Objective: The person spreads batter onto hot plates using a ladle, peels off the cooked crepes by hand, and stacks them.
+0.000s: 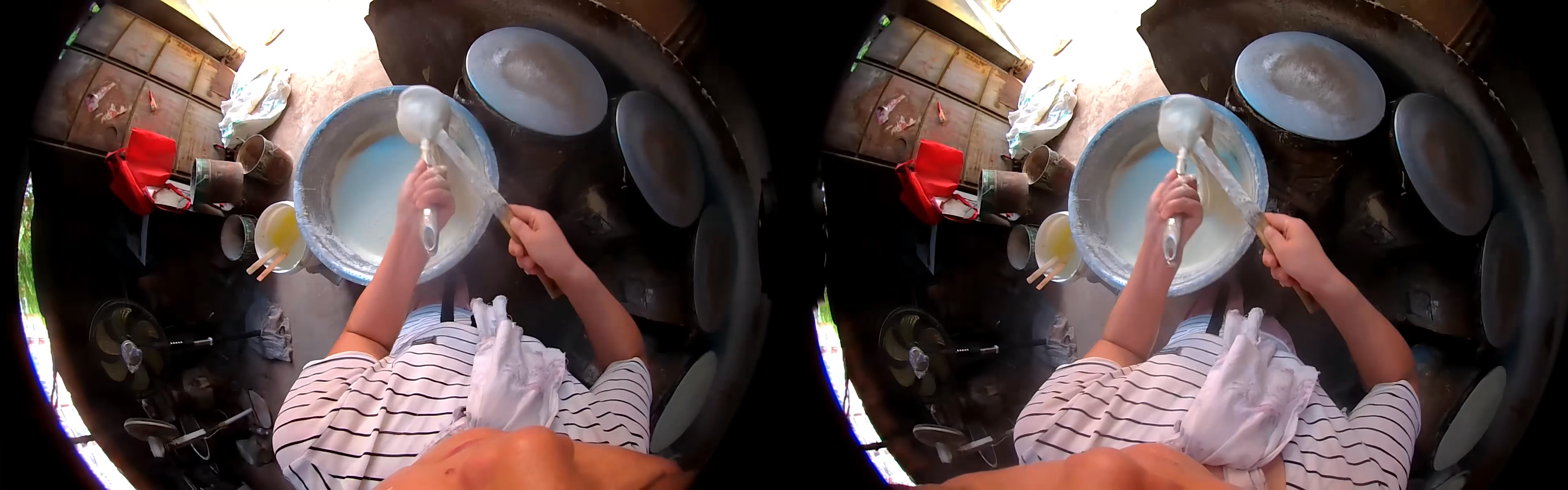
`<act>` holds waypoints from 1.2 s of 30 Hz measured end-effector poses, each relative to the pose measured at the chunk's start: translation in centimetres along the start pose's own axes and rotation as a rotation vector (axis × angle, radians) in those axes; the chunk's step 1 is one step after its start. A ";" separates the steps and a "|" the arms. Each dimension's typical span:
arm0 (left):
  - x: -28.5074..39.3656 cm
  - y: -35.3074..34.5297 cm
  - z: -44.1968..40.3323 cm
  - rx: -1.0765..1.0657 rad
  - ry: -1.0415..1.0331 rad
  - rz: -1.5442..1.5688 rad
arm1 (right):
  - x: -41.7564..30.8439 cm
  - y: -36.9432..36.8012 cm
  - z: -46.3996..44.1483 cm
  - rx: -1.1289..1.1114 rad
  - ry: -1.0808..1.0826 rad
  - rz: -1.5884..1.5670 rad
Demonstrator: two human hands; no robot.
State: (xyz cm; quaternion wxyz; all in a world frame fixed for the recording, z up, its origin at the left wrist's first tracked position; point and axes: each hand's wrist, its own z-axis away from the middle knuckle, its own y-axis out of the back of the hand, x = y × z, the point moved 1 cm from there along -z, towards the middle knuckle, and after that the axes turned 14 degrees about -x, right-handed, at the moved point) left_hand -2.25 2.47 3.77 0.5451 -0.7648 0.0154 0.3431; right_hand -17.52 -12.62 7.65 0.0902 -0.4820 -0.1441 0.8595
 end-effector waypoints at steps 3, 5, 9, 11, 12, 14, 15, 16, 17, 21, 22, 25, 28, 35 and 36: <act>-3.3 -7.8 -1.7 -0.205 0.204 -0.119 | -6.7 -3.0 3.4 -0.051 0.127 -0.209; -4.6 -13.4 -2.8 -0.344 0.318 -0.186 | -10.9 -5.1 5.5 -0.107 0.273 -0.196; -8.1 -23.1 -5.1 -0.587 0.469 -0.340 | -17.3 -8.3 6.7 -0.133 0.649 -0.011; -8.3 -25.1 -5.4 -0.643 0.479 -0.286 | -17.5 -8.8 5.8 -0.044 0.720 0.062; -7.2 -24.8 -5.0 -0.617 0.458 -0.363 | -16.8 -8.6 4.9 -0.001 0.753 0.092; -1.1 -20.9 -2.8 -0.502 0.478 -0.599 | -11.0 -6.4 1.0 -0.030 0.679 0.030; 0.4 -18.5 -0.9 -0.418 0.464 -0.544 | -7.2 -5.6 -0.9 -0.036 0.616 -0.001; 1.2 -16.0 1.1 -0.255 0.389 -0.457 | -3.6 -5.4 -2.5 -0.041 0.513 -0.071; 2.2 -14.1 2.9 -0.067 0.309 -0.367 | -1.5 -5.4 -3.5 -0.089 0.422 -0.105; 4.2 -12.4 5.9 0.257 0.230 -0.141 | 2.4 -4.7 -1.8 0.069 0.222 -0.010; 4.6 -12.2 6.9 0.196 0.299 -0.176 | 2.7 -4.9 -0.4 0.081 0.236 -0.107; 4.7 -13.0 7.1 0.178 0.378 -0.713 | 4.6 -4.2 0.8 0.007 0.347 -0.221; 7.3 -10.4 2.6 0.376 0.484 -0.308 | 8.3 -3.8 -3.7 0.048 0.330 -0.348; -4.4 -10.0 -3.4 0.224 0.751 -0.331 | 4.6 -3.5 9.9 0.439 0.580 -0.338; -7.2 -9.3 -5.4 0.099 0.850 -0.472 | 2.8 -2.7 12.7 0.546 0.659 -0.237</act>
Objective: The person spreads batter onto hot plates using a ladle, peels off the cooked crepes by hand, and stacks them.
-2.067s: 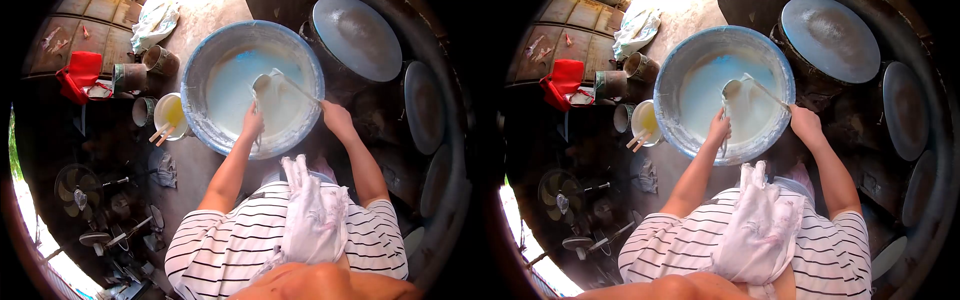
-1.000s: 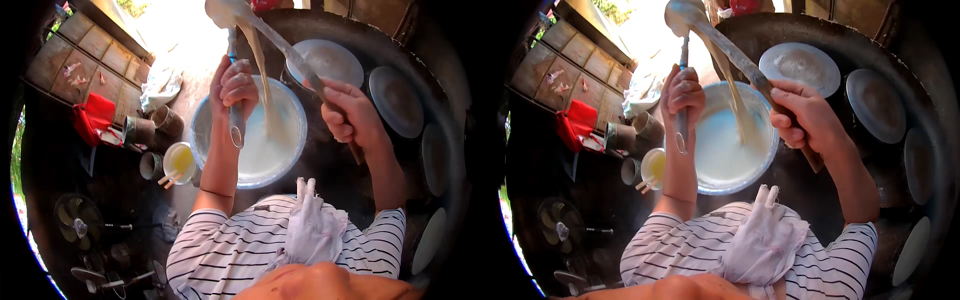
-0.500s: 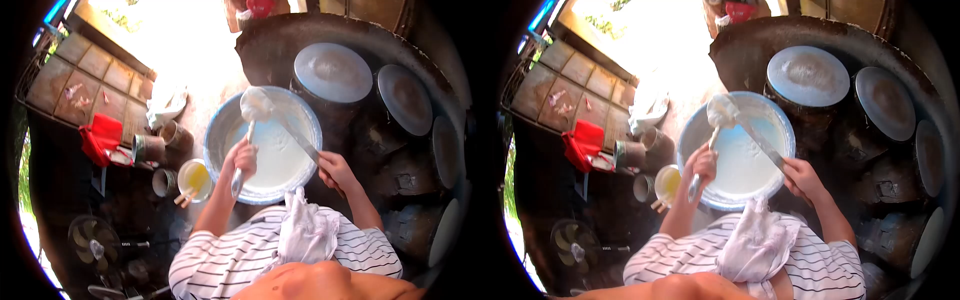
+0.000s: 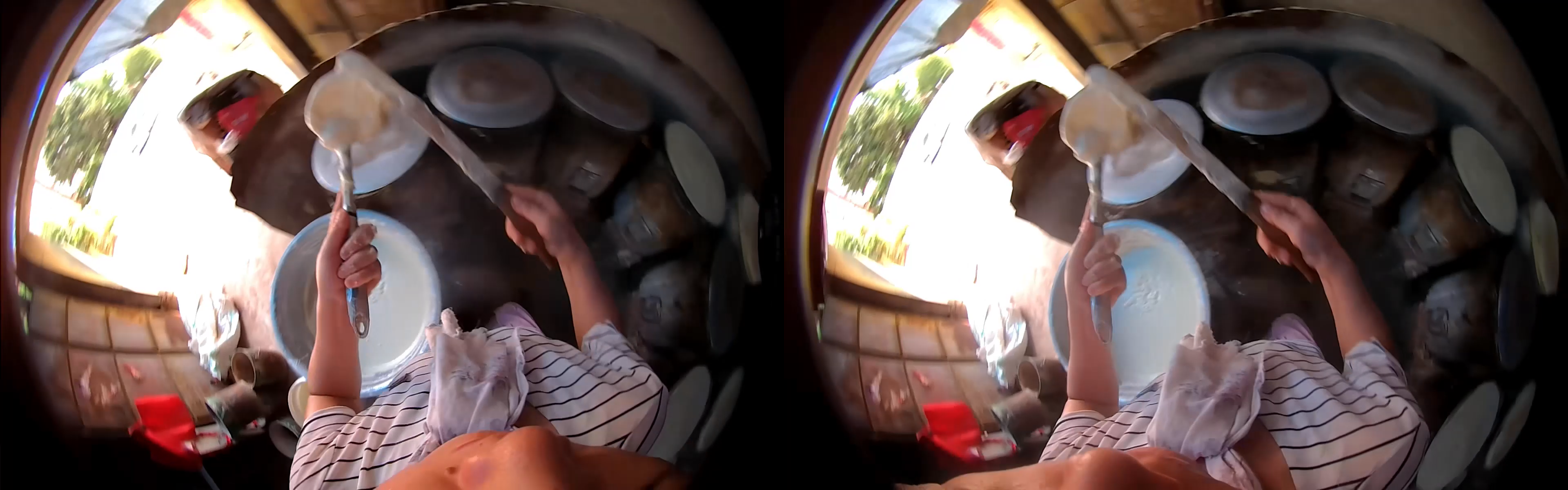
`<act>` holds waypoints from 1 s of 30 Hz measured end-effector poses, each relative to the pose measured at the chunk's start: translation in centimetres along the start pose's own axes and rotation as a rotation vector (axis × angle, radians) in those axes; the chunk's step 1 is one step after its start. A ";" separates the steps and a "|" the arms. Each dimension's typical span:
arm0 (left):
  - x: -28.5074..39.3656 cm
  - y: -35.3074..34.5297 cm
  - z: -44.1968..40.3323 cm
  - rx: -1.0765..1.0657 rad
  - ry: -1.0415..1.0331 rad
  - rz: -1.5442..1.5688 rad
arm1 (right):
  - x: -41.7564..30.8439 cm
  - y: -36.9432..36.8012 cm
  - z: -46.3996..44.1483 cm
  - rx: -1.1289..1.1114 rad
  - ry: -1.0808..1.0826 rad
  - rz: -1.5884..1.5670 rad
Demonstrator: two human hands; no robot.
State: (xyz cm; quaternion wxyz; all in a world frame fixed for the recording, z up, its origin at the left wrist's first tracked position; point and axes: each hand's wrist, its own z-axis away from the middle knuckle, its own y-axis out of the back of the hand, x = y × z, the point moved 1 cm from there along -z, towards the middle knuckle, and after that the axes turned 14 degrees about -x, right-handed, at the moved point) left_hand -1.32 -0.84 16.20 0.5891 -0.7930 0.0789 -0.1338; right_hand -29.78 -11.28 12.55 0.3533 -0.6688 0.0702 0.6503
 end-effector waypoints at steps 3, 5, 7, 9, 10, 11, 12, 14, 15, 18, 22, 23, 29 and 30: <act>-4.3 1.5 -13.3 -0.172 0.188 -0.017 | -5.6 6.5 -0.1 0.338 0.384 0.339; -10.2 0.7 -21.6 -0.115 0.276 0.285 | -5.2 10.5 0.2 0.581 0.424 0.544; -15.0 -0.4 -28.2 -0.014 0.365 0.690 | 0.7 14.5 1.1 0.835 0.572 0.787; -17.8 2.6 -33.4 0.027 0.465 0.774 | 6.6 17.3 6.3 1.028 0.633 1.021; -19.0 4.3 -36.7 0.030 0.507 0.808 | 8.7 18.7 9.8 1.040 0.559 1.036; -20.6 5.3 -40.1 -0.058 0.580 0.767 | 9.2 20.8 12.4 1.097 0.551 1.140; -22.8 6.5 -42.9 -0.118 0.646 0.729 | 5.2 22.8 15.2 1.090 0.321 0.678; -25.5 8.7 -44.7 -0.054 0.706 0.720 | 2.3 25.0 19.3 1.052 0.188 -0.050; -27.4 9.2 -47.6 -0.016 0.729 0.739 | 1.2 28.6 20.2 1.048 0.268 0.005; -32.6 12.8 -53.5 0.096 0.798 0.594 | 1.3 37.0 19.6 1.156 0.381 0.035; -37.5 20.6 -58.7 0.179 0.809 -0.084 | 2.9 42.8 17.0 1.273 0.445 -0.222; -38.2 21.1 -58.1 0.157 0.780 -0.346 | 3.0 42.1 16.4 1.300 0.458 -0.278; -38.8 23.8 -61.1 0.022 0.826 -1.063 | 3.1 45.3 14.6 1.417 0.310 -0.207; -38.2 24.2 -61.8 0.008 0.830 -1.081 | 2.5 45.3 13.4 1.512 0.280 0.071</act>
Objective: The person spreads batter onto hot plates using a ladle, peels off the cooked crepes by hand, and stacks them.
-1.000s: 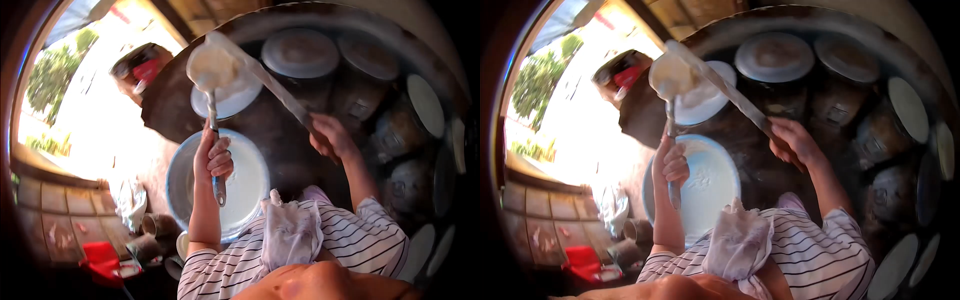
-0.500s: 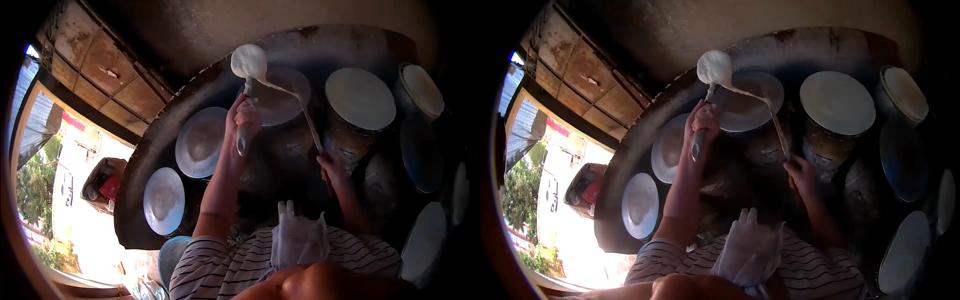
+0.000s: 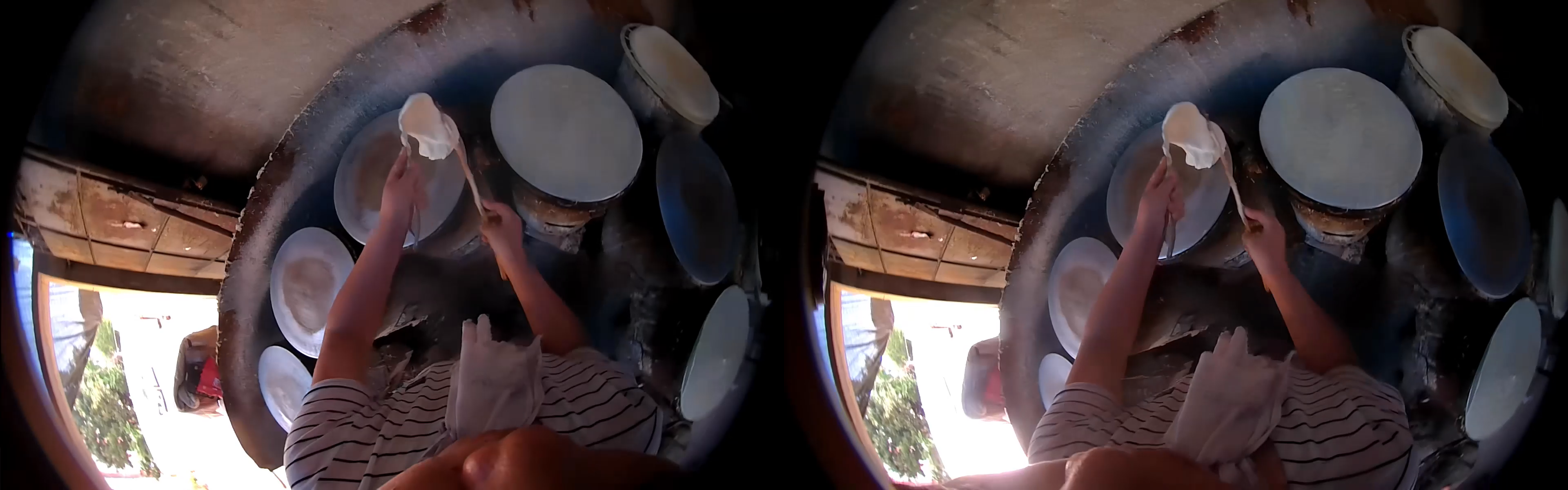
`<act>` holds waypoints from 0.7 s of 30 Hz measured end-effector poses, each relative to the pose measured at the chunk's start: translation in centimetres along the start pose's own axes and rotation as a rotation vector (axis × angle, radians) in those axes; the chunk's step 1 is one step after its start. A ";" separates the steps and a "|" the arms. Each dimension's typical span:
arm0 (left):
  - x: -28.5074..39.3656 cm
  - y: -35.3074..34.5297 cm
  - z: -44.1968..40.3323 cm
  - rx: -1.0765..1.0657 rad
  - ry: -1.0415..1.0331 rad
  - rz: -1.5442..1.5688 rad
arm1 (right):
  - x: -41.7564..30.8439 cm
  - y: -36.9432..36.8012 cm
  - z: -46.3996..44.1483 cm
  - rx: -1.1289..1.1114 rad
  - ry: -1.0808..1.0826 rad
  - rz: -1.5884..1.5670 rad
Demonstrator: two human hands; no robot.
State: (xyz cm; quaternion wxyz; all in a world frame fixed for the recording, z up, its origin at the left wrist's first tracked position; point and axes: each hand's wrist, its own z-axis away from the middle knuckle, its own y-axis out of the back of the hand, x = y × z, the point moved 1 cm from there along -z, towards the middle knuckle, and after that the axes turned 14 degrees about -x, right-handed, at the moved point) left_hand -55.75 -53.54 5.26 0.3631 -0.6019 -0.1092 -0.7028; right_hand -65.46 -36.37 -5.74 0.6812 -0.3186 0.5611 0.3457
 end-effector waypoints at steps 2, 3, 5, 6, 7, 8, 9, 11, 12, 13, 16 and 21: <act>0.0 2.5 -2.2 0.000 -0.023 0.036 | -1.4 -2.0 -2.8 0.096 0.359 0.487; -0.3 3.6 -3.5 0.015 -0.052 0.068 | -1.8 -2.5 -3.9 0.101 0.316 0.442; 0.7 6.8 -4.3 0.034 -0.054 -0.090 | -3.6 -0.5 -3.2 0.140 0.405 0.529; -0.1 7.9 -4.0 0.048 -0.022 -0.157 | -3.5 0.6 -2.0 0.150 0.417 0.576; -1.3 8.7 -3.2 0.040 -0.013 -0.171 | -2.8 0.6 -1.7 0.127 0.424 0.624; -1.7 9.4 -3.2 0.012 -0.021 -0.187 | -2.9 -0.5 -1.7 0.085 0.464 0.590; -1.2 9.6 -4.5 -0.033 -0.069 -0.210 | -2.8 -1.9 -2.5 0.061 0.438 0.656; -1.0 9.4 -5.5 0.049 -0.080 -0.319 | -4.7 -4.4 -5.0 0.012 0.352 0.792; -1.8 10.0 -5.9 0.105 -0.077 -0.374 | -4.6 -4.6 -6.4 0.029 0.340 0.860; -4.1 13.0 -8.3 0.247 -0.263 -0.762 | -4.8 -4.2 -6.3 0.085 0.376 0.896; -1.0 12.9 -4.4 0.278 -0.020 -0.901 | -4.0 -0.8 -3.0 0.034 0.298 0.942; -2.4 16.6 -3.5 0.326 -0.015 -0.999 | -4.2 -6.7 -5.4 -0.051 0.395 0.883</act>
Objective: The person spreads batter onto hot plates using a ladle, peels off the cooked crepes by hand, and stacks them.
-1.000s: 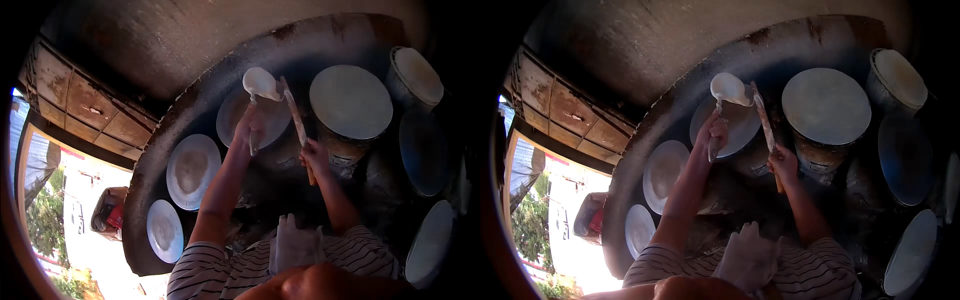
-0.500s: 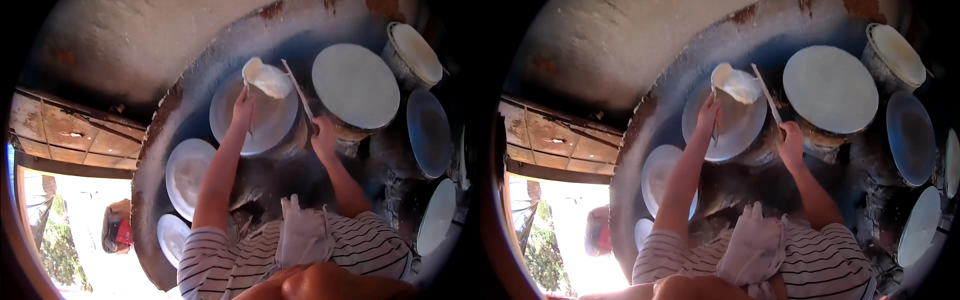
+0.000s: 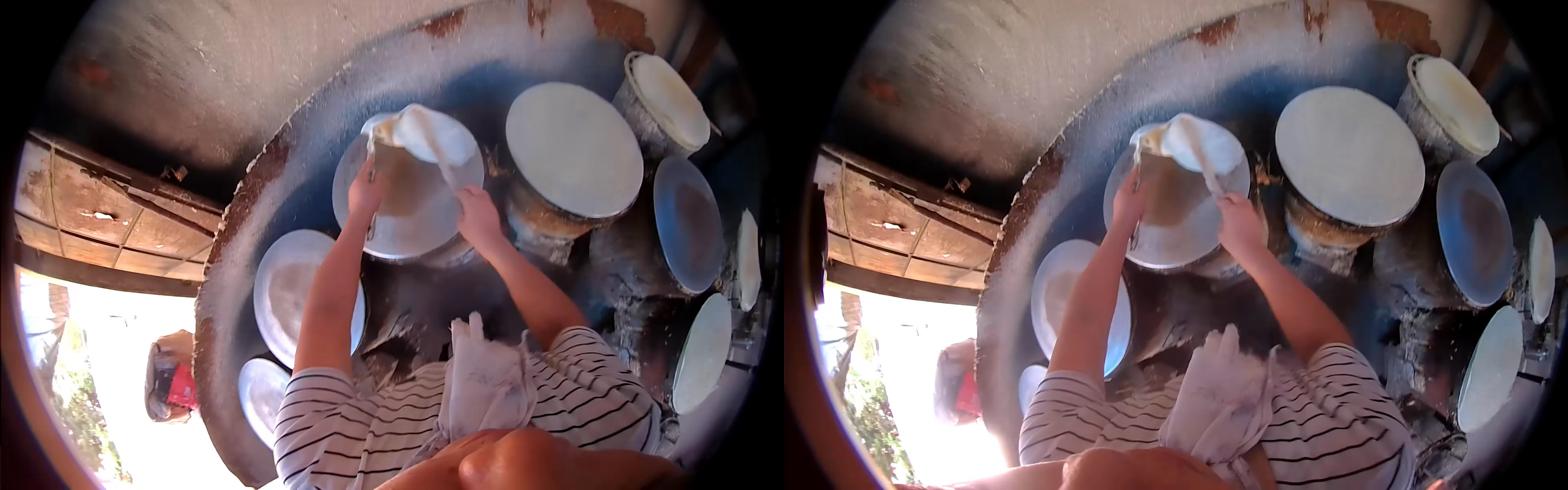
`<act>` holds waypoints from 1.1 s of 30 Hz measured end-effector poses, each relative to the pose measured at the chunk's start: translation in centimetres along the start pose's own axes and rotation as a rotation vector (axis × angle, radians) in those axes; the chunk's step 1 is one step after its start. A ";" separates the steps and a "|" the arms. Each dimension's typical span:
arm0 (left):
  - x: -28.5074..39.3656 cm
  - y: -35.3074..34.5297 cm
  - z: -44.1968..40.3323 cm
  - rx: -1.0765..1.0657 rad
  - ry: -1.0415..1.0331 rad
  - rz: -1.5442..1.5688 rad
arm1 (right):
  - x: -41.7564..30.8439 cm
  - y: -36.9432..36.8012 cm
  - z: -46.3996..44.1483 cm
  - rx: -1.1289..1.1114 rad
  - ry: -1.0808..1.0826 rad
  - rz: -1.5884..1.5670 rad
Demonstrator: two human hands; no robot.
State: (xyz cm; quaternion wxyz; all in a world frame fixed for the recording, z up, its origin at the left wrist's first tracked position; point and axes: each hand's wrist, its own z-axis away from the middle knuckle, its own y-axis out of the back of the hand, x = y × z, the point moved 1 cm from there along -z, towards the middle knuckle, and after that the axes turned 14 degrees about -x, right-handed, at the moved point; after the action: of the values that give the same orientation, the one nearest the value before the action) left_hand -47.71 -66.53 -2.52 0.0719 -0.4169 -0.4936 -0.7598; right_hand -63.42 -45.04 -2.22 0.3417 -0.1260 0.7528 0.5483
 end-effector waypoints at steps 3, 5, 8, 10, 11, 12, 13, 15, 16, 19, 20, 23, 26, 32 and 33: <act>-1.7 1.9 -0.2 0.095 -0.019 -0.241 | 1.0 3.1 -0.8 0.135 0.027 0.031; -2.5 3.2 2.3 0.014 0.017 -0.188 | 2.6 3.4 1.4 0.039 -0.068 0.020; -0.8 3.9 4.6 0.000 0.109 -0.087 | 1.3 0.1 0.5 0.003 0.036 -0.044; -2.6 2.7 4.2 0.038 0.069 -0.137 | 0.3 -0.1 -2.3 -0.111 0.026 -0.031; -3.8 3.2 3.5 0.059 0.057 -0.180 | 0.6 1.1 -3.5 -0.023 0.064 0.018; -4.9 3.0 3.8 0.037 0.128 -0.138 | 1.5 2.6 -3.2 0.043 0.082 0.056; -5.0 3.7 4.9 0.042 0.101 -0.148 | 2.3 3.3 -1.5 0.062 0.091 0.094; -2.3 4.7 8.3 0.068 0.073 -0.116 | 3.0 3.5 -0.3 0.032 0.041 -0.050; 0.4 5.4 10.0 -0.071 0.364 0.125 | 2.1 2.4 -0.4 -0.017 0.027 -0.021; -1.4 3.8 10.5 0.009 0.235 0.059 | -0.7 -2.5 -4.0 -0.091 0.110 0.003; -1.6 3.6 11.2 0.027 0.204 0.026 | -1.2 -2.5 -5.3 -0.135 0.111 0.087; -0.7 2.9 11.9 0.072 0.178 0.067 | -0.6 1.8 -4.7 -0.144 0.136 0.133; 1.0 2.7 12.6 0.074 0.247 0.223 | 3.5 4.1 -5.0 -0.152 0.129 0.095; 3.8 1.0 13.8 0.185 0.313 0.581 | 3.7 0.3 -11.3 -0.342 0.349 -0.012; 4.1 0.4 14.2 0.206 0.331 0.624 | 4.1 -0.4 -11.9 -0.407 0.389 -0.025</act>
State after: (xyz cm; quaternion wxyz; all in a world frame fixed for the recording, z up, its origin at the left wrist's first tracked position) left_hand -42.12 -53.97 2.94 0.4206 -0.4094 -0.3984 -0.7049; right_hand -70.67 -55.28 -3.22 0.1651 -0.3042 0.6771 0.6494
